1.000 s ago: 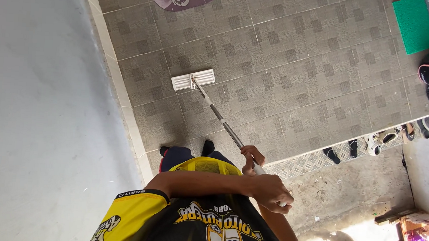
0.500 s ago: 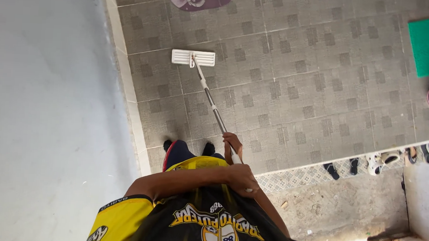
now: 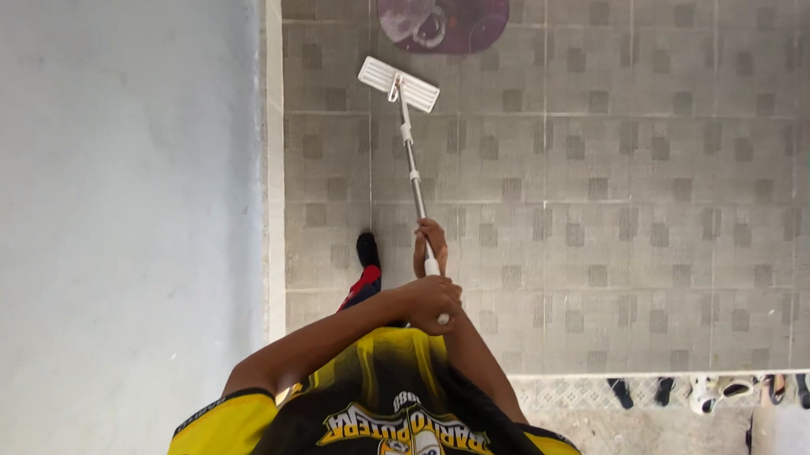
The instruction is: Mopping a tiled floor in an entryway using a flat mop.
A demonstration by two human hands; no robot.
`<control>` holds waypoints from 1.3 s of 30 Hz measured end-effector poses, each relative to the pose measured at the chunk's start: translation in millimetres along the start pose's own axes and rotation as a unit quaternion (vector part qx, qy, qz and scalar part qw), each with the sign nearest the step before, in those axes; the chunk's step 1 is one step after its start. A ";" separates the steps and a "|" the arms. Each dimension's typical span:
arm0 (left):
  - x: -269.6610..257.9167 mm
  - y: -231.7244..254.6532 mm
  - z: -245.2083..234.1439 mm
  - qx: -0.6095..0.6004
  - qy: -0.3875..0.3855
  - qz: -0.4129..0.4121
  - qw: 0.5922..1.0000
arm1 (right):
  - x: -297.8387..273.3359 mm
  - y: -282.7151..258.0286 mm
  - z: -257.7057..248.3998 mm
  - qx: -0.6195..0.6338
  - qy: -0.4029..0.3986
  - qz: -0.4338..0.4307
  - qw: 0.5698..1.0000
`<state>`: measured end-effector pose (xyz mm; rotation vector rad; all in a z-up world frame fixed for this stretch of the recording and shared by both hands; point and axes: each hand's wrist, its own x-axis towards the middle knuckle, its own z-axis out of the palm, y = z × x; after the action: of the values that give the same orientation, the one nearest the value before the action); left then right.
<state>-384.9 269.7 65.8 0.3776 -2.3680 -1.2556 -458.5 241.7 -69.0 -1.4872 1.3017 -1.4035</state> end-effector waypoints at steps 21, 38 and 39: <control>3.5 -60.4 -141.8 -0.003 0.071 0.011 0.997 | 141.9 -1.0 66.5 -0.055 -0.046 -0.018 0.997; -13.9 -8.0 -30.4 -0.002 0.084 0.005 0.996 | 57.5 -36.2 -21.1 -0.141 -0.217 0.092 0.962; -13.6 0.5 -22.4 -0.006 0.090 0.004 0.996 | 49.7 -36.0 -28.3 -0.155 -0.202 0.001 0.967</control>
<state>-362.0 259.8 74.0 0.4585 -2.2065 -1.1800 -483.6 207.0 -16.7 -1.8602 1.2940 -0.8540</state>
